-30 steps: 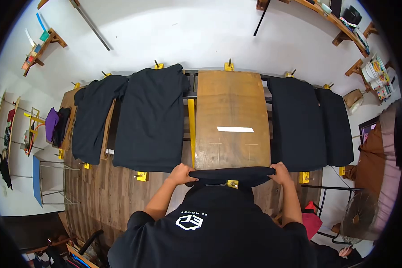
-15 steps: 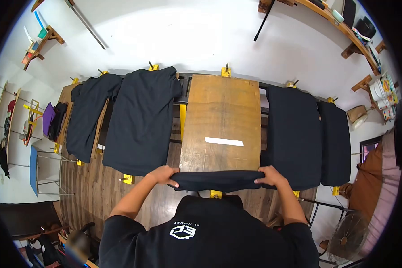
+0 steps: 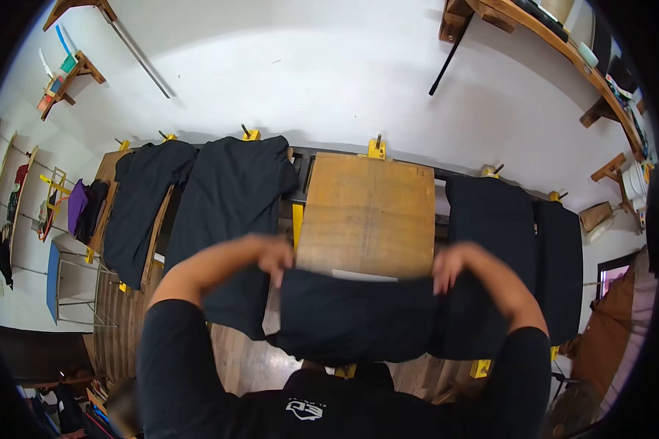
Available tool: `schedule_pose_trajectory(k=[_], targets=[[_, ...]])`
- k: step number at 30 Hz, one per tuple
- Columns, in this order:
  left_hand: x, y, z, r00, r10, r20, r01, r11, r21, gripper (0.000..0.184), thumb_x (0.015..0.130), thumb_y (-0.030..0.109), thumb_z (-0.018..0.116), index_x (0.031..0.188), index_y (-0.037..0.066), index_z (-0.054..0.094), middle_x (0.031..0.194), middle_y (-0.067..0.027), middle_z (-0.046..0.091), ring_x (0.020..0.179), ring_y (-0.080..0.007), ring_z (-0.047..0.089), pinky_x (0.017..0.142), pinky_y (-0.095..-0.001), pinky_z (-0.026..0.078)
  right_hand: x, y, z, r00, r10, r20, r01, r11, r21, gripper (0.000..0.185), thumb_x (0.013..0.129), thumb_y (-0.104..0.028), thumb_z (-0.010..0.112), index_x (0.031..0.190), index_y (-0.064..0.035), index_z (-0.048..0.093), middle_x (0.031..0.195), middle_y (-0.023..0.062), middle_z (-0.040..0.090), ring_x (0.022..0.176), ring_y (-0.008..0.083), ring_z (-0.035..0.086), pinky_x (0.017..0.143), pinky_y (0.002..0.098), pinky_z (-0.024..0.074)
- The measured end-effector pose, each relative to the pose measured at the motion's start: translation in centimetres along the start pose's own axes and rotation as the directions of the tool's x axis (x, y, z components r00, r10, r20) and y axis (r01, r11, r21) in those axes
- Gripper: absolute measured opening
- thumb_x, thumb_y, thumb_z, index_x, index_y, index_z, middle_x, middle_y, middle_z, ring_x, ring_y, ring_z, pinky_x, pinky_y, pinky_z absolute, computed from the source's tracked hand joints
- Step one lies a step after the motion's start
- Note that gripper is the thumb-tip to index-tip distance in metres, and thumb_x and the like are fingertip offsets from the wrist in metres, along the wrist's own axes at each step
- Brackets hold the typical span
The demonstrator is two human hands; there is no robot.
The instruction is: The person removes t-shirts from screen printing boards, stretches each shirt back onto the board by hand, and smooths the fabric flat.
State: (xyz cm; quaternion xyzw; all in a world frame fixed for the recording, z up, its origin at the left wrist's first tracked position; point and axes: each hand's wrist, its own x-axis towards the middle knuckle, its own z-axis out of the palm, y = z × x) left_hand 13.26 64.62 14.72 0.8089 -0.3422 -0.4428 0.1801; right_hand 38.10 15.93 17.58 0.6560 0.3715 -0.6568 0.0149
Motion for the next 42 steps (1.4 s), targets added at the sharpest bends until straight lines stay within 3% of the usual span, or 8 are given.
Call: schedule_pose_trajectory(k=[2,3,5,11,16,28,33,42], targets=[[-1.5,-8.2,-11.0,0.449,-0.375,-0.811,0.660,0.751,0.018,0.038,0.082,0.022,0.082,0.115,0.007,0.071,0.110,-0.0190,0.070,0.105,-0.0344,0.068,0.091,-0.0446,0.055,-1.0,1.4,-14.1,0.508,0.156,-0.847,-0.482,0.866,-0.130,0.057,0.089,-0.015,0.077,0.141,0.0001,0.061,0.137,0.0259,0.064,0.124,0.0399,0.063,0.102,0.0473,0.0540],[-3.6,-3.0,-17.7,-0.139,-0.575,-0.806,0.307,0.749,-0.587,0.063,0.084,0.019,0.082,0.141,0.010,0.058,0.132,-0.0223,0.063,0.117,-0.0349,0.065,0.098,-0.0447,0.053,-1.8,2.6,-17.1,-0.190,-0.215,-0.958,-0.430,0.895,-0.115,0.070,0.091,-0.018,0.074,0.153,0.0013,0.046,0.151,0.0257,0.053,0.138,0.0428,0.051,0.114,0.0468,0.0442],[-5.4,-7.3,-25.9,-0.556,-0.213,-0.804,0.048,0.957,-0.287,0.077,0.092,0.029,0.080,0.156,0.008,0.043,0.156,-0.0224,0.047,0.140,-0.0392,0.051,0.111,-0.0449,0.047,-5.7,-2.6,-22.8,-0.380,-0.230,-0.896,0.034,0.965,-0.262,0.076,0.091,-0.020,0.075,0.156,-0.0018,0.040,0.158,0.0241,0.045,0.146,0.0434,0.041,0.121,0.0478,0.0339],[-4.5,-1.2,-24.5,-0.157,-0.075,-0.985,0.373,0.919,-0.130,0.057,0.096,0.038,0.077,0.140,0.006,0.061,0.137,-0.0194,0.065,0.129,-0.0354,0.061,0.109,-0.0419,0.048,-7.3,-9.2,-17.8,-0.031,-0.437,-0.899,-0.244,0.875,-0.417,0.063,0.096,-0.028,0.070,0.152,-0.0087,0.048,0.156,0.0208,0.049,0.143,0.0398,0.047,0.118,0.0459,0.0366],[3.7,-6.2,-12.0,-0.063,-0.525,-0.849,0.184,0.830,-0.527,0.049,0.097,0.036,0.075,0.128,-0.001,0.064,0.109,-0.0214,0.073,0.107,-0.0343,0.071,0.093,-0.0436,0.056,5.3,1.5,-13.3,0.074,0.000,-0.997,0.031,1.000,0.003,0.065,0.103,-0.038,0.064,0.148,0.0050,0.044,0.149,0.0302,0.052,0.140,0.0411,0.050,0.116,0.0453,0.0402],[9.2,-12.9,-7.3,-0.317,-0.755,-0.574,0.077,0.582,-0.809,0.017,0.093,0.019,0.072,0.098,0.003,0.071,0.084,-0.0164,0.072,0.083,-0.0355,0.071,0.080,-0.0444,0.056,10.0,10.7,-15.5,0.095,0.281,-0.955,0.217,0.930,0.295,0.048,0.096,-0.039,0.070,0.072,-0.0021,0.053,0.069,0.0134,0.065,0.066,0.0320,0.064,0.065,0.0464,0.0503],[8.8,-11.5,-10.2,-0.183,-0.803,-0.567,0.522,0.410,-0.748,0.022,0.097,0.017,0.055,0.113,0.007,0.066,0.099,-0.0241,0.074,0.098,-0.0451,0.071,0.087,-0.0548,0.056,9.1,9.6,-18.0,0.540,0.506,-0.673,0.642,0.269,0.718,0.031,0.098,-0.031,0.059,0.099,-0.0010,0.069,0.094,0.0077,0.070,0.086,0.0244,0.065,0.080,0.0402,0.0515],[9.9,-12.2,-12.7,-0.088,-0.489,-0.868,0.437,0.764,-0.475,0.026,0.105,0.031,0.059,0.113,0.007,0.058,0.098,-0.0224,0.071,0.102,-0.0449,0.068,0.082,-0.0533,0.055,14.6,10.4,-23.9,-0.021,0.404,-0.914,0.348,0.860,0.372,0.040,0.102,-0.034,0.059,0.106,0.0058,0.066,0.097,0.0161,0.070,0.094,0.0229,0.066,0.090,0.0366,0.0494]])
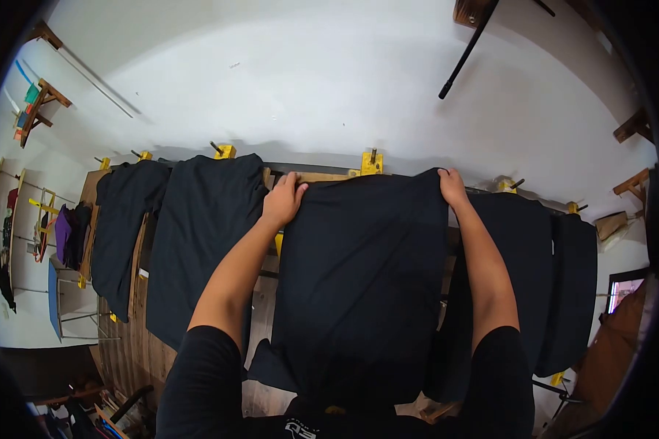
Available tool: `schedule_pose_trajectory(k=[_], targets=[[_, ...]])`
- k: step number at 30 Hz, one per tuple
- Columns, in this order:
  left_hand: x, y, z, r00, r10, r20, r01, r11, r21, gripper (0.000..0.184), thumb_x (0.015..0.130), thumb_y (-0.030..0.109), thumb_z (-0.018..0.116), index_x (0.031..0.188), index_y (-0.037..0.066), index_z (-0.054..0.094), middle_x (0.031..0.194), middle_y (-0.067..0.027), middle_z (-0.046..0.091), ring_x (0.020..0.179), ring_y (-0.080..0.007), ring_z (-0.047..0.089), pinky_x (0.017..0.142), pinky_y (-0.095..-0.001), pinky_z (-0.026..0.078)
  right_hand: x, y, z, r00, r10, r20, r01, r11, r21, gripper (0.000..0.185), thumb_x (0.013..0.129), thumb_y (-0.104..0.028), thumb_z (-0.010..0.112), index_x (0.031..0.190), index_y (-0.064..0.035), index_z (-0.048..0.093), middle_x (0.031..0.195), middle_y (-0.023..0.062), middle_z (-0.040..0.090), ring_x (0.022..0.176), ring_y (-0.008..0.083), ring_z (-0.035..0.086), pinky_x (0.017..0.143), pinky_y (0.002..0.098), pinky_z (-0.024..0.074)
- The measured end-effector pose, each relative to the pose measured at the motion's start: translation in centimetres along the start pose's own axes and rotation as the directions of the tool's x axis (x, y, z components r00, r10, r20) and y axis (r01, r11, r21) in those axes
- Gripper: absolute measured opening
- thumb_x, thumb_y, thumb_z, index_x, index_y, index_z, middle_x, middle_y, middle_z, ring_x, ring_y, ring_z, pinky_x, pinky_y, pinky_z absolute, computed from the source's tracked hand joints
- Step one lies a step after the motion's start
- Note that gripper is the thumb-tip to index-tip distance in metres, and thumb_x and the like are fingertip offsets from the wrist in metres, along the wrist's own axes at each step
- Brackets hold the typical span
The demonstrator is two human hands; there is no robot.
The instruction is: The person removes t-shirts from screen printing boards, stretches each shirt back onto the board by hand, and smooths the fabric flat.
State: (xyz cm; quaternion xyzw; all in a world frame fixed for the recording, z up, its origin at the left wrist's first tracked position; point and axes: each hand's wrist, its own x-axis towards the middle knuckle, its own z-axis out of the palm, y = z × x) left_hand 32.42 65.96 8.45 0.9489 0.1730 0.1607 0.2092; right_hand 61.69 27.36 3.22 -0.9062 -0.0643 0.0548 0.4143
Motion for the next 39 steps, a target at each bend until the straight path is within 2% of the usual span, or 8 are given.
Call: schedule_pose_trajectory(k=[7,9,15,22,25,27,33,39], targets=[[5.2,-3.9,0.6,0.933,-0.346,-0.098,0.354,0.931,0.087,0.036,0.108,0.037,0.054,0.101,0.002,0.062,0.095,-0.0222,0.072,0.091,-0.0463,0.070,0.077,-0.0568,0.056,-0.4,0.2,-0.1,0.988,-0.149,0.024,0.142,0.970,0.198,0.045,0.103,-0.040,0.057,0.097,0.0039,0.065,0.092,0.0215,0.069,0.094,0.0347,0.068,0.090,0.0444,0.0495],[6.2,-4.4,1.1,0.891,-0.441,-0.108,0.451,0.888,0.087,0.044,0.108,0.041,0.051,0.098,0.001,0.067,0.099,-0.0236,0.073,0.092,-0.0464,0.071,0.080,-0.0577,0.055,0.4,1.4,0.8,0.999,0.041,0.018,-0.042,0.994,0.103,0.053,0.105,-0.047,0.055,0.093,0.0037,0.065,0.088,0.0199,0.067,0.088,0.0307,0.066,0.086,0.0426,0.0495],[4.9,-0.8,1.4,0.999,-0.034,0.037,0.039,0.988,-0.150,0.044,0.102,0.044,0.064,0.100,0.001,0.070,0.091,-0.0233,0.073,0.092,-0.0453,0.070,0.081,-0.0525,0.055,-2.9,-0.3,0.1,0.993,0.084,0.088,-0.092,0.992,0.090,0.062,0.107,-0.056,0.053,0.092,0.0034,0.066,0.083,0.0162,0.065,0.081,0.0240,0.060,0.083,0.0405,0.0493],[6.6,-1.7,3.8,0.913,-0.409,-0.005,0.407,0.909,-0.094,0.041,0.103,0.042,0.064,0.096,0.003,0.072,0.097,-0.0239,0.074,0.097,-0.0448,0.070,0.085,-0.0509,0.055,-2.0,2.5,2.3,0.999,0.004,0.051,-0.013,0.983,0.183,0.060,0.106,-0.054,0.053,0.092,0.0020,0.067,0.082,0.0115,0.067,0.083,0.0242,0.062,0.082,0.0396,0.0495],[7.0,-3.2,6.2,0.895,-0.446,-0.007,0.444,0.893,-0.066,0.041,0.103,0.042,0.063,0.098,0.002,0.071,0.096,-0.0236,0.074,0.096,-0.0434,0.071,0.086,-0.0502,0.055,-1.7,3.0,3.4,0.980,0.196,0.041,-0.200,0.942,0.270,0.052,0.109,-0.046,0.055,0.091,0.0021,0.064,0.089,0.0099,0.071,0.084,0.0250,0.066,0.082,0.0413,0.0504],[6.4,-3.0,6.9,0.876,-0.477,-0.070,0.460,0.870,-0.176,0.041,0.103,0.041,0.063,0.101,0.001,0.070,0.098,-0.0234,0.074,0.095,-0.0429,0.071,0.086,-0.0499,0.055,-2.7,0.4,2.2,0.984,0.175,-0.032,-0.177,0.983,-0.057,0.052,0.106,-0.048,0.058,0.099,0.0032,0.062,0.092,0.0171,0.071,0.087,0.0350,0.068,0.086,0.0449,0.0515],[4.9,-2.7,6.4,0.880,-0.373,-0.295,0.253,0.893,-0.373,0.046,0.100,0.044,0.067,0.109,-0.001,0.069,0.106,-0.0217,0.072,0.093,-0.0406,0.070,0.087,-0.0481,0.054,-3.4,1.1,2.9,0.790,-0.175,-0.587,0.132,0.984,-0.116,0.054,0.103,-0.054,0.058,0.097,-0.0007,0.065,0.097,0.0236,0.072,0.099,0.0468,0.068,0.090,0.0546,0.0507],[-6.7,-0.2,0.0,0.865,-0.493,0.092,0.489,0.790,-0.370,0.075,0.099,0.060,0.062,0.131,-0.007,0.058,0.115,-0.0292,0.070,0.111,-0.0449,0.068,0.098,-0.0473,0.052,-7.9,3.0,1.3,0.991,0.136,-0.005,-0.134,0.981,0.142,0.058,0.103,-0.057,0.058,0.100,-0.0009,0.071,0.098,0.0230,0.073,0.103,0.0410,0.069,0.094,0.0475,0.0518]])
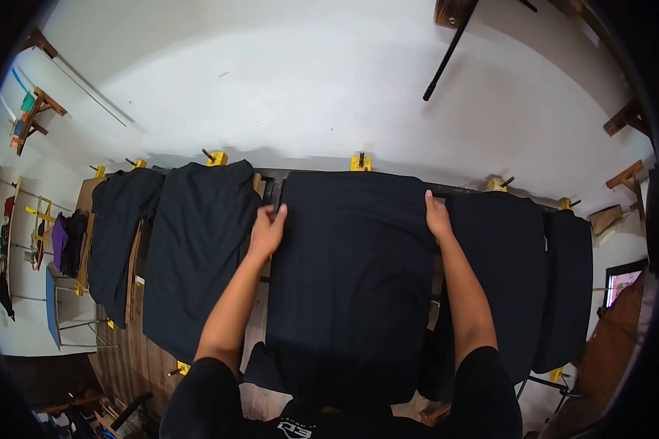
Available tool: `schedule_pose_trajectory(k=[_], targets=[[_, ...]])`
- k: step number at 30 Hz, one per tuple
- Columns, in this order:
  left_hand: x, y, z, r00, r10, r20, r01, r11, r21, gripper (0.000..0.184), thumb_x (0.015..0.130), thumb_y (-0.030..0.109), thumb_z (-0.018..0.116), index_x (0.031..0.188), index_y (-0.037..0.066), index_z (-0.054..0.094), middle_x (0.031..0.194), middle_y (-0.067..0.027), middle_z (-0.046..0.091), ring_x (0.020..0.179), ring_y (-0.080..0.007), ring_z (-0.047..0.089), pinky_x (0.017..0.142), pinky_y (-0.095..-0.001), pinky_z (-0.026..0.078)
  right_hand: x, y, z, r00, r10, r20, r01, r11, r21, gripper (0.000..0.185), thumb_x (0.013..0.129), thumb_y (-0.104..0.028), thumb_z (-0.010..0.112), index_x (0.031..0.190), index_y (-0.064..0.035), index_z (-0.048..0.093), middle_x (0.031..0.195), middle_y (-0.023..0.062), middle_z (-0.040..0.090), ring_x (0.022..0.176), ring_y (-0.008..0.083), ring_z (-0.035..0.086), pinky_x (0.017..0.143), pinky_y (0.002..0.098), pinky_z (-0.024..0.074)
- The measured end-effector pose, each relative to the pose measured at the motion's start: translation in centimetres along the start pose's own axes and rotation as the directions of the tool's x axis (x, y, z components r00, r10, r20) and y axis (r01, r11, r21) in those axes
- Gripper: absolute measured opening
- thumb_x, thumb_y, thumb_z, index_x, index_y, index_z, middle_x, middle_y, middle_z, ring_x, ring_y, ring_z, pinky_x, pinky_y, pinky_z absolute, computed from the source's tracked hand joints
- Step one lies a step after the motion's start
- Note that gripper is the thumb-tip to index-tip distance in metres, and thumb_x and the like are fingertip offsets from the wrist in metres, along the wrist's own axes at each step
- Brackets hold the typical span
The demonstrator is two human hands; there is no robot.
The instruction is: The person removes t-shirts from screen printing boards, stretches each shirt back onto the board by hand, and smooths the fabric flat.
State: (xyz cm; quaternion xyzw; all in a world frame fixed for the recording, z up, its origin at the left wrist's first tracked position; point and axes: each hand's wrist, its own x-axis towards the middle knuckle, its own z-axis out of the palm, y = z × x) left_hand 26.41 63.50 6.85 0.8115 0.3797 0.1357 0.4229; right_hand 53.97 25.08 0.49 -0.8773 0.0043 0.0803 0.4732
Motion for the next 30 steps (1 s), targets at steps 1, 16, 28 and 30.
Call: schedule_pose_trajectory(k=[1,16,28,30], targets=[[-2.4,-0.2,-0.7,0.998,-0.032,0.053,0.027,0.997,0.079,0.079,0.100,0.063,0.059,0.136,-0.008,0.055,0.118,-0.0321,0.069,0.115,-0.0476,0.066,0.100,-0.0492,0.051,0.1,1.7,0.4,0.998,0.018,0.063,-0.031,0.976,0.216,0.060,0.104,-0.058,0.056,0.100,-0.0013,0.074,0.097,0.0215,0.074,0.103,0.0381,0.070,0.095,0.0453,0.0523],[-19.6,-2.9,-3.7,0.990,0.126,-0.056,-0.113,0.973,0.199,0.074,0.101,0.055,0.062,0.145,-0.002,0.049,0.138,-0.0275,0.056,0.128,-0.0461,0.056,0.106,-0.0509,0.047,-27.2,0.8,-5.7,0.975,-0.216,0.060,0.223,0.962,-0.160,0.077,0.104,-0.045,0.061,0.157,0.0034,0.034,0.149,0.0314,0.051,0.136,0.0460,0.053,0.112,0.0472,0.0438],[-41.2,-14.1,-9.4,0.901,-0.433,-0.007,0.433,0.901,0.011,0.095,0.088,0.067,0.074,0.137,-0.012,0.054,0.126,-0.0349,0.064,0.120,-0.0461,0.063,0.105,-0.0489,0.048,-46.1,7.2,-11.6,0.963,0.176,0.204,-0.153,0.980,-0.124,0.071,0.105,-0.057,0.053,0.138,0.0054,0.058,0.127,0.0353,0.066,0.121,0.0493,0.063,0.103,0.0479,0.0491],[-41.2,-14.6,-9.5,0.845,-0.511,0.157,0.528,0.844,-0.096,0.086,0.090,0.070,0.069,0.115,-0.012,0.069,0.101,-0.0300,0.075,0.100,-0.0459,0.072,0.092,-0.0480,0.055,-47.0,7.2,-11.0,0.994,0.101,0.042,-0.089,0.972,-0.216,0.071,0.107,-0.058,0.047,0.121,0.0090,0.064,0.121,0.0350,0.067,0.115,0.0519,0.062,0.098,0.0527,0.0492]])
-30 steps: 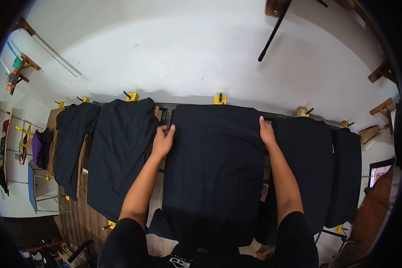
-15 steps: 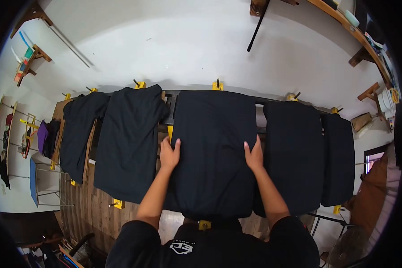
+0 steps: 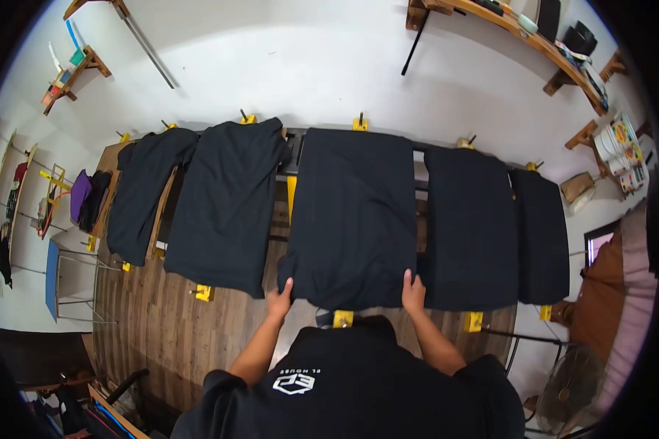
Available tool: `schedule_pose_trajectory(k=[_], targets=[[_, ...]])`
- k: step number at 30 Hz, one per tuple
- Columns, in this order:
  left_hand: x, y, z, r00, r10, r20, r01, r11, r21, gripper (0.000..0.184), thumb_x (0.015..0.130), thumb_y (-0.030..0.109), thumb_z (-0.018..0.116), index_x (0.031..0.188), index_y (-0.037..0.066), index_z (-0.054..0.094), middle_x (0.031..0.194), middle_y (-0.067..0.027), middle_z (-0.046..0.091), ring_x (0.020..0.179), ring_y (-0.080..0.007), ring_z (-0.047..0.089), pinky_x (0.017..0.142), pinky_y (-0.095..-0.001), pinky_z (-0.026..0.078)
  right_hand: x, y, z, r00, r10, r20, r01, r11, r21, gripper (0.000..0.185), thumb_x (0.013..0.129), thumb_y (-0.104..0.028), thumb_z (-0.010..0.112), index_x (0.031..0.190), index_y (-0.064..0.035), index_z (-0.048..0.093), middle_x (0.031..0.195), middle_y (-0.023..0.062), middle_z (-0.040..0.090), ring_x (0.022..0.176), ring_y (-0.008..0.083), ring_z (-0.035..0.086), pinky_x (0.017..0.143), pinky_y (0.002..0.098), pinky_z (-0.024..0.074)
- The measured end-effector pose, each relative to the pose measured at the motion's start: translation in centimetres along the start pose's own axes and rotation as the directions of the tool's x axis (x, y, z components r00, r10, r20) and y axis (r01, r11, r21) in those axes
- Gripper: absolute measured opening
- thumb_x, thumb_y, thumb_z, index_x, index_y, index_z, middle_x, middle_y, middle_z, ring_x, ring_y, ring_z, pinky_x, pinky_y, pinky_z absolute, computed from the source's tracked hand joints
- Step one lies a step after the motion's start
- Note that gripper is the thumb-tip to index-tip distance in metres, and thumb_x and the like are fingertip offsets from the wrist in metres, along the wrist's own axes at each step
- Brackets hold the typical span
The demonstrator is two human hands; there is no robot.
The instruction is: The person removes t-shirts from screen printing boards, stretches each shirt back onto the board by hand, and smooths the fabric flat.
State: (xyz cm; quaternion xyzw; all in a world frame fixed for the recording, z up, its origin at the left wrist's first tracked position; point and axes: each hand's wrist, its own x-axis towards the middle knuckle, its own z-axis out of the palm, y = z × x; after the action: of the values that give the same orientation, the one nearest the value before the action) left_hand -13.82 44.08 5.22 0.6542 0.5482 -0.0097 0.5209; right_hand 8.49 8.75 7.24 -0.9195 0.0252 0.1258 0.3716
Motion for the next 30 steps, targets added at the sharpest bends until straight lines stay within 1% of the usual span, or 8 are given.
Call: schedule_pose_trajectory(k=[3,8,16,19,22,24,27,30], targets=[[-1.3,1.0,0.5,0.904,0.373,-0.207,-0.297,0.899,0.321,0.073,0.096,0.068,0.061,0.105,-0.005,0.071,0.099,-0.0368,0.070,0.101,-0.0518,0.069,0.087,-0.0546,0.054,-0.7,0.0,0.7,0.987,-0.057,-0.150,0.028,0.981,-0.189,0.066,0.108,-0.058,0.044,0.121,0.0058,0.058,0.121,0.0333,0.064,0.114,0.0528,0.062,0.096,0.0564,0.0493],[-1.5,2.1,-4.0,0.787,0.614,-0.056,-0.472,0.658,0.587,0.058,0.104,0.053,0.056,0.085,0.001,0.073,0.080,-0.0293,0.070,0.079,-0.0505,0.070,0.072,-0.0575,0.057,-2.7,-4.1,-2.9,0.990,0.076,-0.116,-0.117,0.908,-0.401,0.070,0.101,-0.062,0.054,0.132,0.0002,0.044,0.129,0.0315,0.059,0.111,0.0533,0.064,0.096,0.0587,0.0525],[0.2,5.4,-13.7,0.725,0.663,-0.187,-0.335,0.576,0.745,0.042,0.100,0.045,0.066,0.093,0.004,0.073,0.092,-0.0215,0.071,0.079,-0.0427,0.072,0.069,-0.0501,0.059,-7.1,-3.4,-3.1,0.895,-0.432,-0.115,0.424,0.902,-0.084,0.042,0.091,-0.022,0.080,0.119,-0.0035,0.056,0.115,0.0204,0.061,0.101,0.0363,0.062,0.089,0.0445,0.0514],[-2.2,6.4,-11.8,0.554,0.779,-0.294,-0.438,0.573,0.693,0.050,0.090,0.040,0.079,0.121,0.006,0.061,0.128,-0.0199,0.054,0.098,-0.0409,0.068,0.082,-0.0495,0.055,-8.1,-2.9,-1.8,0.958,-0.268,-0.101,0.283,0.943,0.175,0.030,0.091,-0.020,0.080,0.110,-0.0037,0.063,0.104,0.0145,0.062,0.094,0.0294,0.061,0.084,0.0402,0.0510],[-4.7,6.1,-8.5,0.467,0.856,-0.222,-0.625,0.497,0.601,0.037,0.089,0.038,0.080,0.105,0.007,0.068,0.104,-0.0194,0.065,0.088,-0.0412,0.066,0.079,-0.0526,0.052,-7.9,-1.1,-0.9,0.905,-0.147,-0.398,0.245,0.947,0.206,0.029,0.093,-0.024,0.079,0.108,-0.0031,0.066,0.092,0.0119,0.065,0.087,0.0284,0.062,0.084,0.0425,0.0520],[-4.4,4.5,-5.5,0.887,0.462,-0.013,-0.404,0.788,0.465,0.055,0.091,0.060,0.072,0.085,0.005,0.074,0.090,-0.0226,0.074,0.087,-0.0391,0.072,0.081,-0.0481,0.056,-5.9,2.6,0.8,0.739,-0.218,-0.637,0.239,0.969,-0.055,0.037,0.098,-0.036,0.074,0.109,-0.0022,0.066,0.089,0.0140,0.070,0.083,0.0297,0.066,0.085,0.0454,0.0530],[-0.8,0.8,-2.7,0.975,0.027,0.219,-0.035,0.999,0.034,0.065,0.090,0.067,0.069,0.087,0.003,0.074,0.097,-0.0224,0.076,0.078,-0.0349,0.075,0.087,-0.0434,0.057,-3.0,6.9,1.8,0.946,0.080,-0.314,-0.035,0.989,0.145,0.045,0.100,-0.045,0.070,0.104,-0.0003,0.067,0.096,0.0163,0.073,0.089,0.0314,0.068,0.087,0.0440,0.0528],[3.7,-3.4,0.1,0.926,0.086,-0.367,-0.129,0.987,-0.096,0.058,0.091,0.060,0.075,0.087,0.002,0.071,0.082,-0.0130,0.074,0.072,-0.0247,0.073,0.074,-0.0388,0.056,-3.2,6.1,0.6,0.982,0.065,-0.180,-0.034,0.984,0.174,0.050,0.100,-0.047,0.068,0.091,0.0019,0.068,0.084,0.0182,0.073,0.082,0.0318,0.071,0.080,0.0427,0.0538]])
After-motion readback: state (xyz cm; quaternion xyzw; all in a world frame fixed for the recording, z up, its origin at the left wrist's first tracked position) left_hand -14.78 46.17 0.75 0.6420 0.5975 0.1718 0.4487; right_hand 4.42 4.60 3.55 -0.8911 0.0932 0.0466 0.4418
